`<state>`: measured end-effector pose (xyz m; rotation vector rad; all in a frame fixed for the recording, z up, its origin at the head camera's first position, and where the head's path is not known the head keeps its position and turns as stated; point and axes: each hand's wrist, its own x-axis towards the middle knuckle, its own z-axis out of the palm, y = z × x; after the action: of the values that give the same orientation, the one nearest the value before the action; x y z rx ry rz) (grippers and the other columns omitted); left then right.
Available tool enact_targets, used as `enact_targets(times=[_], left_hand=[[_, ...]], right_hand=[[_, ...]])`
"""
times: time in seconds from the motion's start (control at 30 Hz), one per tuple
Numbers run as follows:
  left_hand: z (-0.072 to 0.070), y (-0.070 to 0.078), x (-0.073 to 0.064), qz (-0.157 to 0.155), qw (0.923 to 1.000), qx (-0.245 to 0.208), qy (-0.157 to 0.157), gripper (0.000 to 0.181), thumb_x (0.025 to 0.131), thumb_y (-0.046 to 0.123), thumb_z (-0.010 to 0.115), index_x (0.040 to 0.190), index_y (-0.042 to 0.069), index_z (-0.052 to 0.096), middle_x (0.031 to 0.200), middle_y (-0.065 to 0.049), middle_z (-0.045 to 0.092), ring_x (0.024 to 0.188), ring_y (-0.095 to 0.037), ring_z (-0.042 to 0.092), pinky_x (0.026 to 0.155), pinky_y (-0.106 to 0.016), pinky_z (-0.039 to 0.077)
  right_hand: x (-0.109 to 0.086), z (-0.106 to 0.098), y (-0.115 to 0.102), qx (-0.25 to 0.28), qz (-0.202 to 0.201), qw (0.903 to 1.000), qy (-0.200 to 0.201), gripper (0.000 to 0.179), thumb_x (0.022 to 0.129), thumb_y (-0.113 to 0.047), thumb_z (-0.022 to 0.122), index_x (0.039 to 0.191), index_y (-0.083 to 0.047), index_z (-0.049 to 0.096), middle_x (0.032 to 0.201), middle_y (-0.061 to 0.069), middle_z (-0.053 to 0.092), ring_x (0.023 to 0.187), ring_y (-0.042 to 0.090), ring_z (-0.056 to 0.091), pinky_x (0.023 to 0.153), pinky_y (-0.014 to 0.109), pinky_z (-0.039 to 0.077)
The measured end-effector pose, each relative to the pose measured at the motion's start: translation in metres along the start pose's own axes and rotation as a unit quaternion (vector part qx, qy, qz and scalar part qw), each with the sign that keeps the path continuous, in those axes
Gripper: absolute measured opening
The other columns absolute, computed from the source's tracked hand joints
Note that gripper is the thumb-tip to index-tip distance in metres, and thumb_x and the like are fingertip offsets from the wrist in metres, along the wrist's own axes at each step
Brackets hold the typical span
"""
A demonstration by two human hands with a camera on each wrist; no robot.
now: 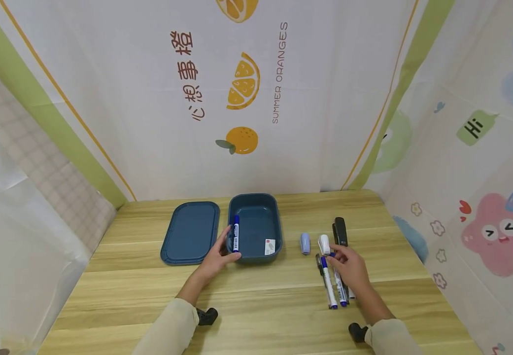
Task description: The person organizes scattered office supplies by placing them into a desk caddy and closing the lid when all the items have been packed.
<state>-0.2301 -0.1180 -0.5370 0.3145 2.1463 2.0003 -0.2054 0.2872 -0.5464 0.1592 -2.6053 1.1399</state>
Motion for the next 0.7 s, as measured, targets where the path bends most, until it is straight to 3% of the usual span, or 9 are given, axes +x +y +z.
enact_targets(times=[0.13, 0.33, 0.7], left_hand=[[0.0, -0.011, 0.004, 0.001, 0.9999, 0.012, 0.007, 0.095, 0.087, 0.014, 0.075, 0.158, 0.021, 0.012, 0.154, -0.024, 0.025, 0.141, -0.039, 0.025, 0.112, -0.051, 0.021], [0.0, -0.01, 0.003, 0.001, 1.0, 0.009, 0.004, 0.095, 0.087, 0.017, 0.075, 0.158, 0.022, 0.012, 0.154, -0.021, 0.026, 0.14, -0.037, 0.029, 0.112, -0.05, 0.024], [0.0, -0.009, 0.003, -0.004, 1.0, -0.001, 0.003, 0.097, 0.087, 0.015, 0.075, 0.158, 0.021, 0.009, 0.156, -0.025, 0.02, 0.142, -0.04, 0.022, 0.112, -0.052, 0.02]], right_hand=[[-0.003, -0.003, 0.003, -0.002, 0.006, 1.0, 0.001, 0.034, 0.083, -0.006, 0.077, 0.116, -0.001, 0.069, 0.081, 0.002, 0.059, 0.069, 0.008, 0.052, 0.056, 0.022, 0.045], [-0.004, -0.008, 0.007, -0.007, 0.032, 0.9995, -0.006, 0.033, 0.086, -0.009, 0.075, 0.117, -0.001, 0.068, 0.085, 0.004, 0.061, 0.072, 0.01, 0.053, 0.058, 0.022, 0.045], [-0.01, -0.017, 0.013, -0.026, 0.018, 0.9994, 0.015, 0.033, 0.082, -0.003, 0.077, 0.114, 0.001, 0.068, 0.082, 0.003, 0.06, 0.07, 0.006, 0.052, 0.06, 0.02, 0.045]])
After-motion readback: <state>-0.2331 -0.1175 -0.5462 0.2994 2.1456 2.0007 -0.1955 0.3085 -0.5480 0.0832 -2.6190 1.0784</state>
